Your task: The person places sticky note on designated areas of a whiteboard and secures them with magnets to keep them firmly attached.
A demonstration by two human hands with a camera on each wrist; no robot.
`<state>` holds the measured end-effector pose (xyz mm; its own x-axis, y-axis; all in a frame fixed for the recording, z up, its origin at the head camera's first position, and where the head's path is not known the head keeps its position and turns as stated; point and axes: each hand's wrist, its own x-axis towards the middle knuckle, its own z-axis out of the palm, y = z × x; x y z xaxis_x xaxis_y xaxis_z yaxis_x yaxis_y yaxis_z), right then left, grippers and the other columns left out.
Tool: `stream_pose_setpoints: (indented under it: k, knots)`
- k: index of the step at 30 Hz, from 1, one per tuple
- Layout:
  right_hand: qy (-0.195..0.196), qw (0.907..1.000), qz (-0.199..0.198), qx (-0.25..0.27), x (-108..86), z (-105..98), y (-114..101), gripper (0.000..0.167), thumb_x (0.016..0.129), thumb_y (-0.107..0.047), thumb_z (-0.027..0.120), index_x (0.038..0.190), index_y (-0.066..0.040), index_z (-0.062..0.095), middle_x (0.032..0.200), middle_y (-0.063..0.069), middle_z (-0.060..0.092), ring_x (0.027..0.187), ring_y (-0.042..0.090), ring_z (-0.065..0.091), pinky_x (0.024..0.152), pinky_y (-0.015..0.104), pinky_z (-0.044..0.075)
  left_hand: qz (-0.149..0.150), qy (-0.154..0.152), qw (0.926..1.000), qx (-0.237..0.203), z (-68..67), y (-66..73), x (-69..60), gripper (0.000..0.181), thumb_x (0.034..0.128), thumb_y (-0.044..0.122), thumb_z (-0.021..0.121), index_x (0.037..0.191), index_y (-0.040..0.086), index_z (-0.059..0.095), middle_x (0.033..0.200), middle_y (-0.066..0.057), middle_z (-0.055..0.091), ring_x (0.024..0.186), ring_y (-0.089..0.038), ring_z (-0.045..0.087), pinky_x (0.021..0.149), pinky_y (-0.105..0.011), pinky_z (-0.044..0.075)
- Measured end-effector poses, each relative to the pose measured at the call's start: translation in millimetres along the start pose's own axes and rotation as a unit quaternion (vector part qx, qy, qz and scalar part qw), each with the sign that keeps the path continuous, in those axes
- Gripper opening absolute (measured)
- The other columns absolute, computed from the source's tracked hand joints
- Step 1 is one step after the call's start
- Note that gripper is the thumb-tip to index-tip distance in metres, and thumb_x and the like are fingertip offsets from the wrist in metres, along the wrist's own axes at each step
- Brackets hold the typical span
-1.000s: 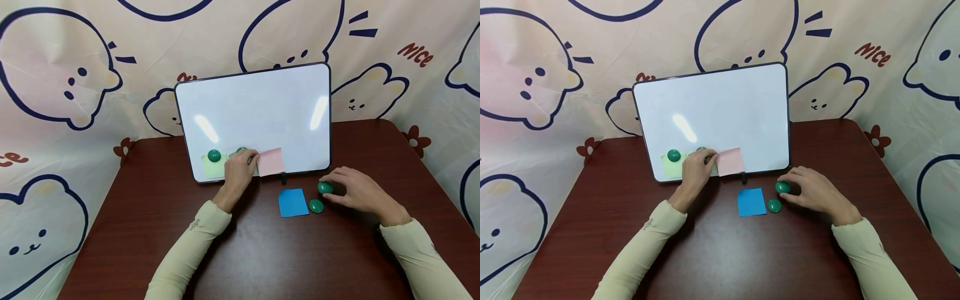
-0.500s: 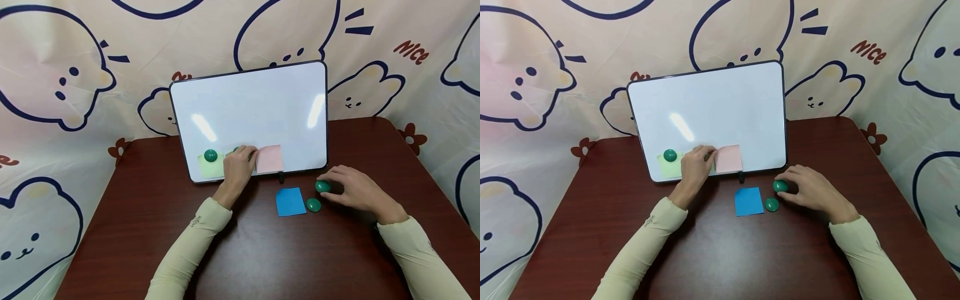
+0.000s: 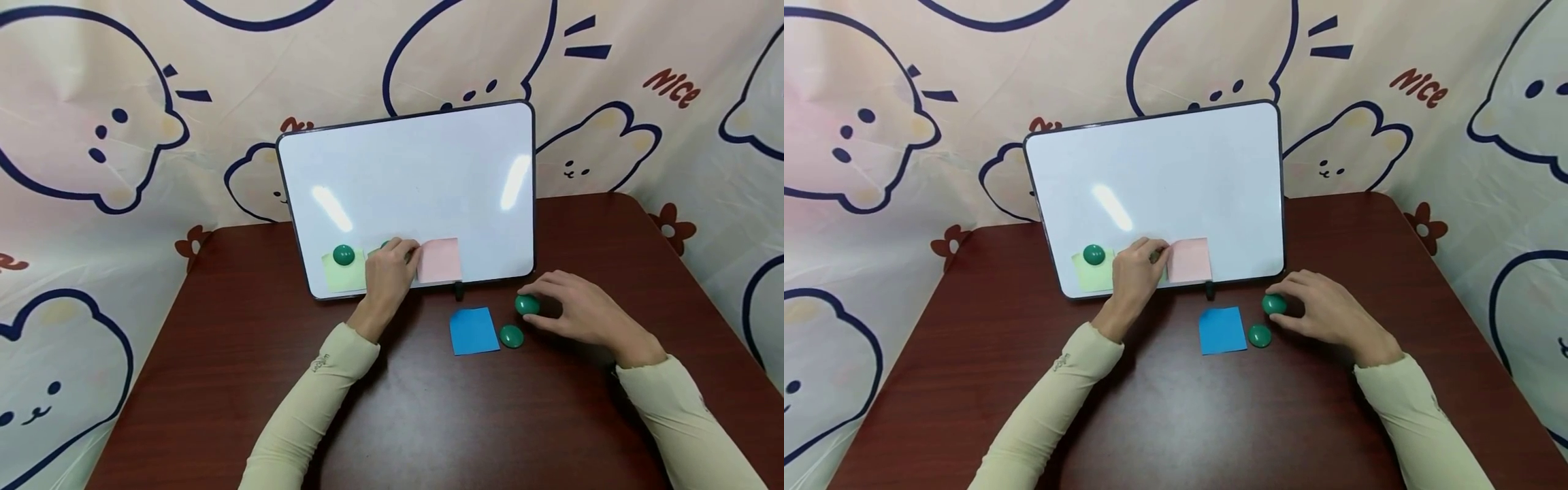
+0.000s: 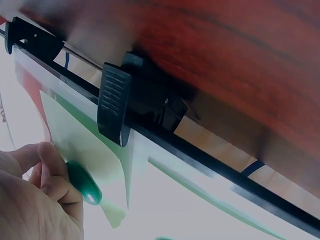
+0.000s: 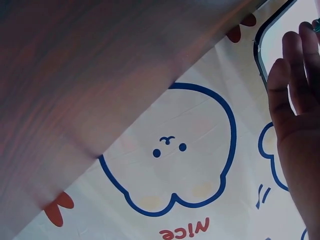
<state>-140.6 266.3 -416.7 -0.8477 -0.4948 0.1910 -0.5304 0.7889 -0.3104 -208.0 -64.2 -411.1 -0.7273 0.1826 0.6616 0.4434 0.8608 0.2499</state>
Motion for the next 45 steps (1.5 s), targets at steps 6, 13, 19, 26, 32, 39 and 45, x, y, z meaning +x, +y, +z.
stream_pose_setpoints:
  k: [6,13,19,26,32,39,45]
  knots:
    - [0.004,1.0000,0.003,0.007,0.4,0,1,0.040,0.081,-0.032,0.082,0.119,-0.024,0.070,0.109,-0.007,0.067,0.101,0.012,0.059,0.089,0.047,0.055,0.004,0.005,0.9999,-0.009,0.9,-0.8,0.2,0.013,0.0916,0.022,0.073,0.090,0.010,0.078,0.085,-0.005,0.075,0.071,-0.017,0.072,0.063,-0.031,0.058]
    - [0.002,0.9999,0.001,0.014,1.8,0,1,0.040,0.083,-0.034,0.080,0.120,-0.024,0.069,0.112,-0.006,0.067,0.102,0.013,0.058,0.088,0.048,0.055,0.007,0.007,0.9999,-0.008,1.6,-1.4,-0.9,0.013,0.0915,0.023,0.073,0.091,0.011,0.078,0.086,-0.005,0.075,0.071,-0.018,0.072,0.063,-0.031,0.057]
    - [0.011,0.9998,-0.004,0.017,5.3,1,-1,0.041,0.082,-0.033,0.082,0.120,-0.026,0.069,0.111,-0.008,0.067,0.101,0.010,0.058,0.088,0.045,0.055,0.006,0.013,0.9998,-0.011,0.9,-1.2,-0.5,0.012,0.0904,0.022,0.075,0.089,0.011,0.078,0.084,-0.005,0.074,0.071,-0.017,0.072,0.062,-0.031,0.058]
    - [0.011,0.9997,-0.006,0.023,11.0,2,-2,0.040,0.084,-0.033,0.080,0.121,-0.024,0.069,0.112,-0.004,0.068,0.101,0.013,0.058,0.087,0.048,0.055,0.006,0.014,0.9998,-0.010,1.7,-2.3,-0.8,0.011,0.0907,0.022,0.074,0.088,0.011,0.078,0.084,-0.004,0.075,0.070,-0.016,0.071,0.061,-0.029,0.057]
    - [0.019,0.9995,-0.001,0.026,16.5,3,-3,0.040,0.082,-0.033,0.082,0.119,-0.023,0.071,0.113,-0.006,0.068,0.104,0.011,0.058,0.089,0.045,0.055,0.005,0.013,0.9998,-0.016,2.3,-2.2,-0.4,0.011,0.0912,0.021,0.073,0.089,0.011,0.078,0.084,-0.004,0.075,0.071,-0.016,0.072,0.062,-0.029,0.057]
    - [0.028,0.9990,-0.018,0.029,22.5,5,-4,0.036,0.083,-0.032,0.081,0.116,-0.023,0.071,0.110,-0.007,0.068,0.102,0.010,0.058,0.087,0.045,0.055,0.001,0.008,0.9999,-0.013,3.9,-2.7,-0.9,0.012,0.0912,0.022,0.074,0.089,0.011,0.078,0.085,-0.003,0.075,0.071,-0.015,0.072,0.062,-0.028,0.057]
    - [0.028,0.9986,-0.026,0.037,29.5,7,-6,0.036,0.084,-0.034,0.080,0.116,-0.022,0.070,0.111,-0.006,0.068,0.103,0.011,0.058,0.088,0.045,0.055,-0.003,0.007,0.9999,-0.011,2.3,-2.0,-0.8,0.012,0.0911,0.022,0.074,0.089,0.012,0.078,0.084,-0.003,0.075,0.071,-0.015,0.072,0.062,-0.028,0.057]
